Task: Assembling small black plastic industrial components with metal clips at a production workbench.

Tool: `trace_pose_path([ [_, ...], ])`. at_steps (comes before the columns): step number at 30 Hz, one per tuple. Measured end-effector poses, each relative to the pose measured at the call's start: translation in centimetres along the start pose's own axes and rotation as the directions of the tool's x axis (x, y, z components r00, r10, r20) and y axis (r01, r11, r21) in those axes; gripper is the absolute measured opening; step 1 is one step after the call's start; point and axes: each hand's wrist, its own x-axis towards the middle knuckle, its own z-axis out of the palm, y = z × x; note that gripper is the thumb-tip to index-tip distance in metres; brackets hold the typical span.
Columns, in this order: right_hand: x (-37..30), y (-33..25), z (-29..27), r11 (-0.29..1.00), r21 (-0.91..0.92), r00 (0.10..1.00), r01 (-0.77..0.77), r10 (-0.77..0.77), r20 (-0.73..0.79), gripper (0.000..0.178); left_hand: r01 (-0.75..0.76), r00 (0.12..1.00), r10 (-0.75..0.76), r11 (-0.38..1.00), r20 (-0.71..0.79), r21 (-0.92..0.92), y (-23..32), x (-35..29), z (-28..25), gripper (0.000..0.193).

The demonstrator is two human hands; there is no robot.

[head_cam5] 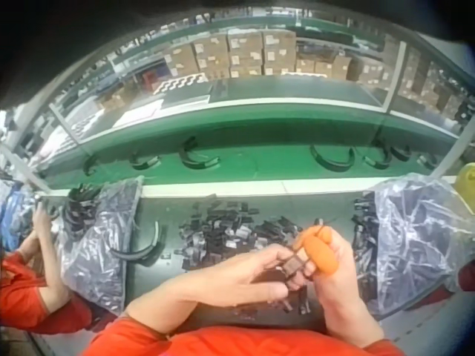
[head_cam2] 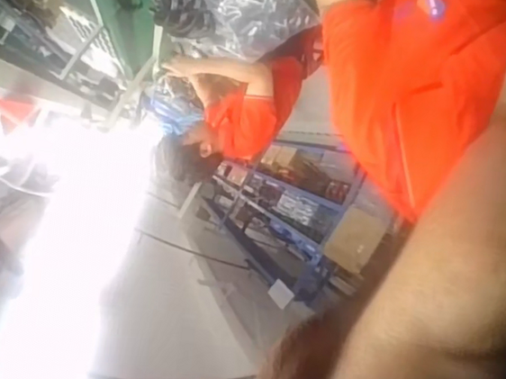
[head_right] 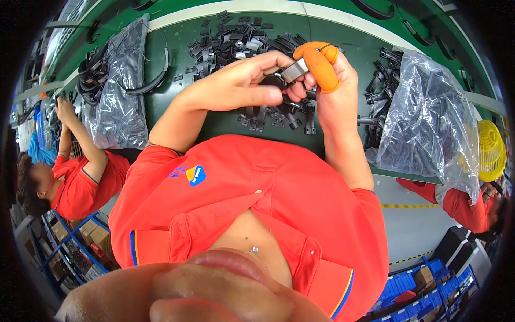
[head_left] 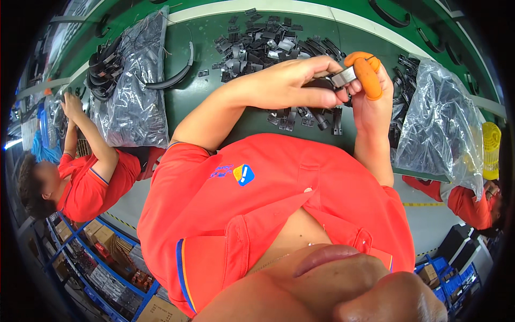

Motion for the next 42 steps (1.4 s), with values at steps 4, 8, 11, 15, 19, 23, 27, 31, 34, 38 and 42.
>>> trace_pose_path([
  [4,-0.1,-0.2,-0.1,0.999,0.029,0.999,0.043,-0.044,0.012,0.017,0.049,0.993,-0.034,0.991,0.117,-0.128,0.2,-0.1,-0.8,0.034],
  [8,0.1,-0.5,-0.1,0.999,-0.042,0.999,0.017,-0.015,0.044,0.019,0.061,0.996,-0.053,0.992,0.076,-0.108,0.0,-0.2,-0.9,0.032],
  [11,0.6,-0.8,0.0,0.998,-0.057,0.995,0.027,-0.021,0.093,0.024,0.004,1.0,-0.002,0.994,0.02,-0.107,0.4,-0.3,-1.0,0.03],
  [15,2.7,-1.3,-1.6,0.982,0.018,0.978,0.186,-0.187,0.093,0.037,-0.272,0.961,0.254,0.941,-0.109,-0.201,2.5,-1.1,-4.4,0.028],
  [19,5.8,-0.8,-2.1,0.855,-0.516,0.988,0.052,-0.12,-0.101,0.032,-0.672,0.666,0.338,0.659,-0.665,-0.337,5.2,-4.0,-6.8,0.039],
  [23,10.9,3.5,-1.8,0.586,-0.779,0.97,0.223,-0.055,0.236,0.022,-0.708,0.701,0.458,0.541,-0.547,-0.454,5.0,-4.2,-8.4,0.038],
  [27,14.4,6.7,-1.0,0.273,-0.921,0.94,0.279,0.121,0.32,0.024,-0.67,0.686,0.353,0.647,-0.637,-0.363,5.1,-3.0,-6.8,0.037],
  [31,14.2,8.3,-2.9,0.14,-0.872,0.883,0.468,-0.027,0.47,0.022,-0.554,0.687,0.289,0.802,-0.666,-0.223,5.6,-2.0,-4.7,0.034],
  [34,12.6,6.9,-2.6,0.117,-0.906,0.913,0.406,-0.01,0.408,0.017,-0.535,0.744,0.232,0.768,-0.627,-0.351,5.2,-2.2,-3.5,0.033],
  [38,11.6,6.2,-4.0,0.196,-0.919,0.94,0.341,-0.087,0.33,0.015,-0.473,0.79,0.181,0.787,-0.586,-0.395,4.3,-1.3,-2.7,0.031],
  [42,11.7,5.7,-4.2,0.153,-0.922,0.933,0.355,-0.12,0.34,0.019,-0.446,0.789,0.158,0.812,-0.594,-0.377,3.9,-1.2,-2.6,0.031],
])
